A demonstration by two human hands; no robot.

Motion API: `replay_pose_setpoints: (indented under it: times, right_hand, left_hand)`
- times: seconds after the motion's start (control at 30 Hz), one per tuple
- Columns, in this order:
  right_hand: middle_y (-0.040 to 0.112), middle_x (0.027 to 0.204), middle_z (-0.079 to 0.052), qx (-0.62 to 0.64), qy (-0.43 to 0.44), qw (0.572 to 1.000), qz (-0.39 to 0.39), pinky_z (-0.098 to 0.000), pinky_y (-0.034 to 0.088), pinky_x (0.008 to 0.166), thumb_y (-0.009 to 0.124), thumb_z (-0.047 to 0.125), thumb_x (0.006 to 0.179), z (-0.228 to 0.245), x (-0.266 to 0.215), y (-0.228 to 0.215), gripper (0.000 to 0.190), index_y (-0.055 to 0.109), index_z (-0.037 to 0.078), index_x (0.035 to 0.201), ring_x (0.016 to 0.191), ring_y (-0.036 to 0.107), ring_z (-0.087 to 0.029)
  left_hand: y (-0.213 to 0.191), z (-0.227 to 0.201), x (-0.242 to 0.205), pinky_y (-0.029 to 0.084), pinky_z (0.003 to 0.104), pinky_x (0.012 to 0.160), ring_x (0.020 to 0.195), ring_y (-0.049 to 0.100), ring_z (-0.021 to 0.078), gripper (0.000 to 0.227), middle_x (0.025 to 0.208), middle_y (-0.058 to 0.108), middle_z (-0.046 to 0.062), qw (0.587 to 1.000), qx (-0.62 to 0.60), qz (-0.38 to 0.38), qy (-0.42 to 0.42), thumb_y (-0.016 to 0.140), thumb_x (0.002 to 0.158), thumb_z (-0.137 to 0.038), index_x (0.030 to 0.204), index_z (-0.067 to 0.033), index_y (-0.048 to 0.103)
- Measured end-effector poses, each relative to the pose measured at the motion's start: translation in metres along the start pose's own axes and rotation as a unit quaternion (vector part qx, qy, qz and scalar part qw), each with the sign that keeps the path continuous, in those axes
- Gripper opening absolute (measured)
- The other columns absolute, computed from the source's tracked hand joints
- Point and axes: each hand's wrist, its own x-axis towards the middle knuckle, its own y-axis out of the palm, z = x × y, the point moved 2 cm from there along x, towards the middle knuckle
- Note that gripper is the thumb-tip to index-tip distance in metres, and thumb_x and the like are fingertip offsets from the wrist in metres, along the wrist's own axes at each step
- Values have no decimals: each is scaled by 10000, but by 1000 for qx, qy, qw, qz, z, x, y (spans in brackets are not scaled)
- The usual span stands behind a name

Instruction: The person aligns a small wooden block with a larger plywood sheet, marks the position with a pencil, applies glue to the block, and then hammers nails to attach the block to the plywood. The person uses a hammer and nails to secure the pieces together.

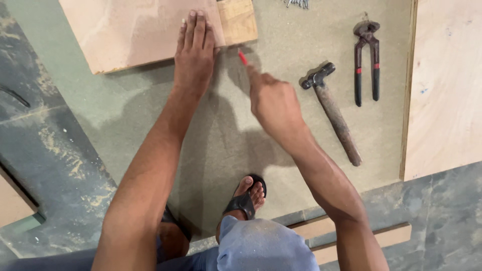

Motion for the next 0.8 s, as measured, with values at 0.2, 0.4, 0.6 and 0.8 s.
replay_pose_setpoints:
  times: [0.2, 0.4, 0.6, 0.8]
  right_hand:
    - [689, 847, -191, 59, -58, 992, -95, -446, 549, 614, 639, 41, 941, 6, 37, 7, 407, 621, -23, 1342, 692, 678, -360]
    - [686, 848, -165, 31, -48, 998, -24, -452, 552, 658, 634, 34, 936, 6, 2, -8, 317, 641, 36, 1253, 735, 689, -347]
    - [688, 883, -198, 63, -52, 990, -115, -438, 554, 621, 637, 15, 970, -10, 33, 20, 372, 626, -20, 1340, 704, 686, -344]
    - [707, 1026, -191, 36, -87, 986, -139, -408, 591, 699, 628, 7, 943, -4, 73, 21, 437, 578, 9, 1376, 807, 711, -338]
  left_hand:
    - [-5, -1, 2, 306, 539, 1262, 1534, 326, 413, 577, 1608, 402, 261, 1000, 5, 15, 0, 712, 1048, -224, 1480, 107, 517]
    - [-1, 0, -3, 313, 543, 1256, 1527, 328, 408, 566, 1603, 407, 254, 1000, 9, 15, -7, 711, 1052, -243, 1464, 92, 517]
    - [2, 4, 2, 288, 519, 1290, 1547, 314, 385, 539, 1621, 403, 234, 1000, 24, 16, -9, 678, 1084, -245, 1485, 78, 519]
    - [6, -1, -4, 291, 532, 1273, 1539, 327, 387, 563, 1613, 404, 240, 1000, 17, 22, -12, 667, 1099, -284, 1489, 90, 508]
